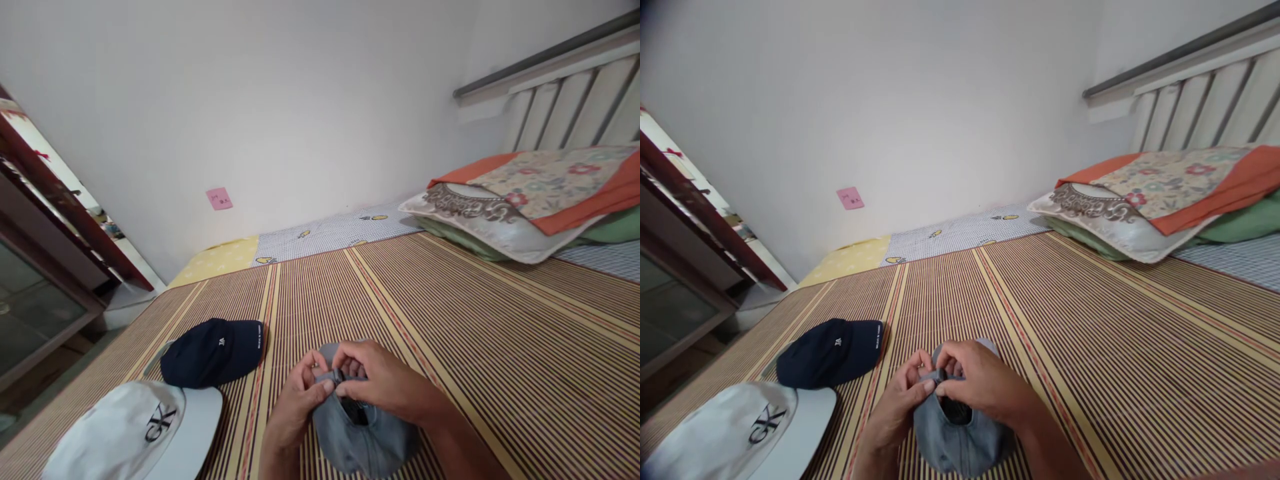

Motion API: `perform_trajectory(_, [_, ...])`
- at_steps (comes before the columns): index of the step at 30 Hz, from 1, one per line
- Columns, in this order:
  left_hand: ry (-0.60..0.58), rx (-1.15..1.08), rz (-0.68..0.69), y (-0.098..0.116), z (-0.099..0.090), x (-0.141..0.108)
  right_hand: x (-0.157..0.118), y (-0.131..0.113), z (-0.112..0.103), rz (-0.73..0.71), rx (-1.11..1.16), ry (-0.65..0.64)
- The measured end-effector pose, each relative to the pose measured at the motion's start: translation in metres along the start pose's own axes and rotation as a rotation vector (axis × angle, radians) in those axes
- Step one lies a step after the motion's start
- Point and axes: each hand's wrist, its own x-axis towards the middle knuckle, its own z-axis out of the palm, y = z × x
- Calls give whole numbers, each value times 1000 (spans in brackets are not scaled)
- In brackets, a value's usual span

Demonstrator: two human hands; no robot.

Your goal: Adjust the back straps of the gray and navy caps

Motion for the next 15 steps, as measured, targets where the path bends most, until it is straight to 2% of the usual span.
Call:
perform_trajectory(5, [63, 136, 6, 1, -5, 0, -1, 4, -3, -9, 17, 9])
perform_trajectory(8, [63, 206, -4, 4, -4, 0, -2, 5, -7, -3, 55, 12])
perform_trajectory(15, [37, 146, -8, -8, -7, 4, -2, 5, -11, -8, 133, -27])
